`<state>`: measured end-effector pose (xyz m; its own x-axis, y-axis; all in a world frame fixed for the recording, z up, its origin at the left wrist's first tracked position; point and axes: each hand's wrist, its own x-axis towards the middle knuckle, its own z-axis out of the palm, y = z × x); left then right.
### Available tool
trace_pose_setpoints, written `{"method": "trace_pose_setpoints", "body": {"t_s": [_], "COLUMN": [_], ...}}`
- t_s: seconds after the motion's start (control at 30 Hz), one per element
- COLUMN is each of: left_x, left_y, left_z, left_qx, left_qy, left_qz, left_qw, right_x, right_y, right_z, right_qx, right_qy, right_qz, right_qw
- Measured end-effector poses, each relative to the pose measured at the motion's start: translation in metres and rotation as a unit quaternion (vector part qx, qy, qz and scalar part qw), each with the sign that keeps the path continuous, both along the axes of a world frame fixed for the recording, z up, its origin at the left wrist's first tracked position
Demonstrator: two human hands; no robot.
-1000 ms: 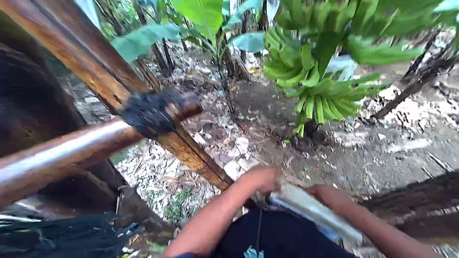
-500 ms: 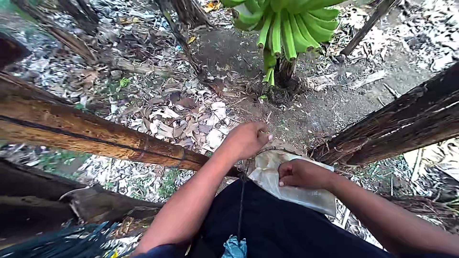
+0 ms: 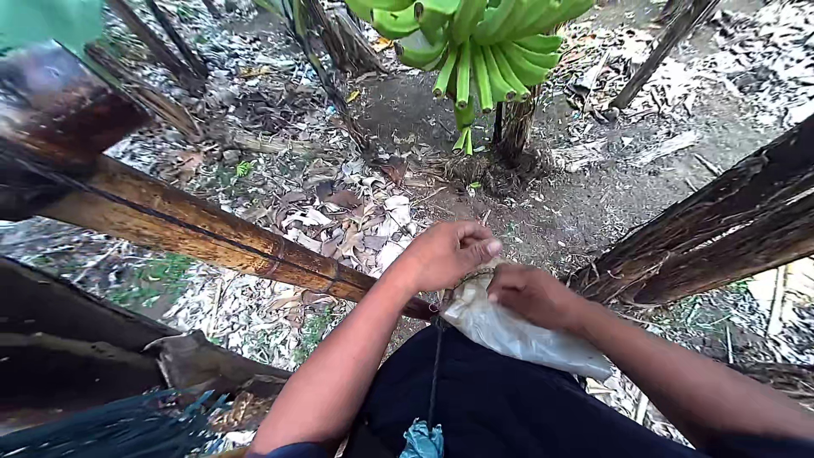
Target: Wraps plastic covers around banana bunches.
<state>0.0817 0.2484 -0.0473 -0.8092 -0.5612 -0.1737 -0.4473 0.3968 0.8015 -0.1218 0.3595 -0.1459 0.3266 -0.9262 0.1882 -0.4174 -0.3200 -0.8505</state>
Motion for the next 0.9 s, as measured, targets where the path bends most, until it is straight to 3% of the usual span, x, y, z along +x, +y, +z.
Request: {"method": "trace_pose_setpoints", "body": {"t_s": [0.1,0.17,0.23,0.3,0.37,0.4,0.47,0.53,0.6,0.7,0.77,0.87,0.9], "left_x": [-0.001,-0.009,-0.01,-0.001,0.014,0.02,0.029,0.032,0.032,0.034,0.044,0.05,0.045], "left_y": [0.011,0.024,0.026,0.018,0.009,0.004,-0.003,-0.01,-0.015,-0.016,-0.006,0.019,0.029], "left_z": [0.013,0.031,0.05,0.062,0.066,0.067,0.064,0.056,0.046,0.038,0.037,0.047,0.049], "left_qx": [0.034,-0.016,-0.092,-0.111,-0.119,-0.12,-0.12,-0.157,-0.234,-0.316,-0.39,-0.554,-0.551], "left_qy": [0.078,0.134,0.2,0.277,0.334,0.352,0.376,0.386,0.374,0.316,0.226,0.17,0.142], "left_qz": [-0.07,-0.015,0.055,0.113,0.157,0.18,0.214,0.243,0.266,0.303,0.332,0.303,0.288], "left_qw": [0.994,0.991,0.974,0.948,0.922,0.911,0.894,0.876,0.857,0.842,0.829,0.756,0.77], "right_x": [-0.011,-0.022,-0.043,-0.067,-0.077,-0.08,-0.086,-0.077,-0.056,-0.018,0.0,0.024,0.035], "right_y": [-0.005,-0.01,-0.016,-0.015,-0.008,-0.008,-0.015,-0.031,-0.043,-0.054,-0.066,-0.074,-0.072], "right_z": [0.081,0.119,0.134,0.134,0.123,0.114,0.087,0.077,0.084,0.102,0.105,0.105,0.106], "right_qx": [-0.134,-0.218,-0.229,-0.147,0.016,0.088,0.144,0.106,0.068,0.041,0.031,-0.028,-0.048], "right_qy": [-0.009,0.012,-0.017,-0.098,-0.164,-0.176,-0.212,-0.269,-0.304,-0.32,-0.32,-0.296,-0.264], "right_qz": [-0.16,-0.192,-0.229,-0.297,-0.304,-0.253,-0.06,0.135,0.202,0.04,-0.068,-0.126,-0.131], "right_qw": [0.978,0.957,0.946,0.938,0.938,0.947,0.965,0.948,0.929,0.946,0.945,0.946,0.954]}}
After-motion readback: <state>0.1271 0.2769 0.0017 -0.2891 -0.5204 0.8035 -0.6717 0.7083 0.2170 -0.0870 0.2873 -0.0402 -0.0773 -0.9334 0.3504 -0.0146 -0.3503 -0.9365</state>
